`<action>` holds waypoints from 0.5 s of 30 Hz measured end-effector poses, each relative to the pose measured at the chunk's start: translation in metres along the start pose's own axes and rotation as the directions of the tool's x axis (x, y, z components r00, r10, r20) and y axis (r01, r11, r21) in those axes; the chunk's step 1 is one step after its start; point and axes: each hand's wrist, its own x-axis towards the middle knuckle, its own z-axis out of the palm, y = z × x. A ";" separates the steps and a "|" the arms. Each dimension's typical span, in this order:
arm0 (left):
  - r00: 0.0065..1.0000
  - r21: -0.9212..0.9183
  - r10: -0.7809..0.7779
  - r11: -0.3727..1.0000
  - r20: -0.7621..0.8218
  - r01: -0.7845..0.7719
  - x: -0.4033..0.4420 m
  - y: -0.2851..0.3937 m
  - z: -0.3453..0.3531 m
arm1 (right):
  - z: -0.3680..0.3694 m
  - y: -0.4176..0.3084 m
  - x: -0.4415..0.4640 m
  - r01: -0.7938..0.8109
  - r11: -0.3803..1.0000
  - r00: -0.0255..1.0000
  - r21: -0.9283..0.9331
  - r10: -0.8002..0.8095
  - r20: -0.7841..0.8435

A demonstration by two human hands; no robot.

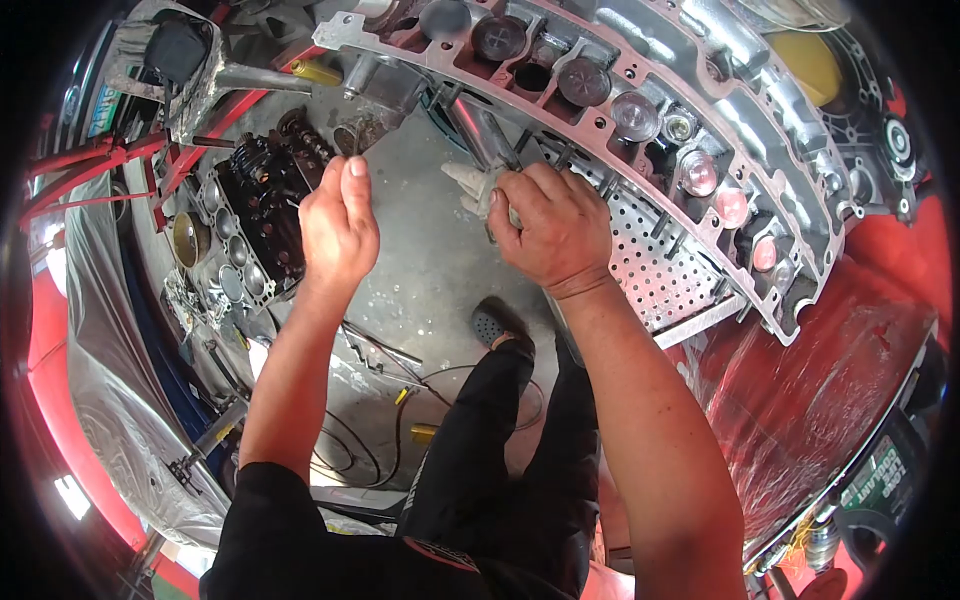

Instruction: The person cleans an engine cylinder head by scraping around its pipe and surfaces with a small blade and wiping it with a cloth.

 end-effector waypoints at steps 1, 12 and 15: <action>0.989 -0.136 -0.145 0.980 0.007 0.144 -0.001 0.004 0.002 | -0.001 0.000 0.000 0.000 1.000 1.000 -0.003 0.000 0.005; 0.830 -0.536 -0.557 0.708 -0.023 0.460 -0.012 0.044 0.056 | 0.000 0.000 0.001 0.014 1.000 1.000 -0.012 -0.014 0.018; 0.790 -0.564 -0.605 0.689 -0.101 0.455 -0.006 0.052 0.051 | -0.001 0.001 0.004 0.019 1.000 0.999 -0.020 -0.019 0.031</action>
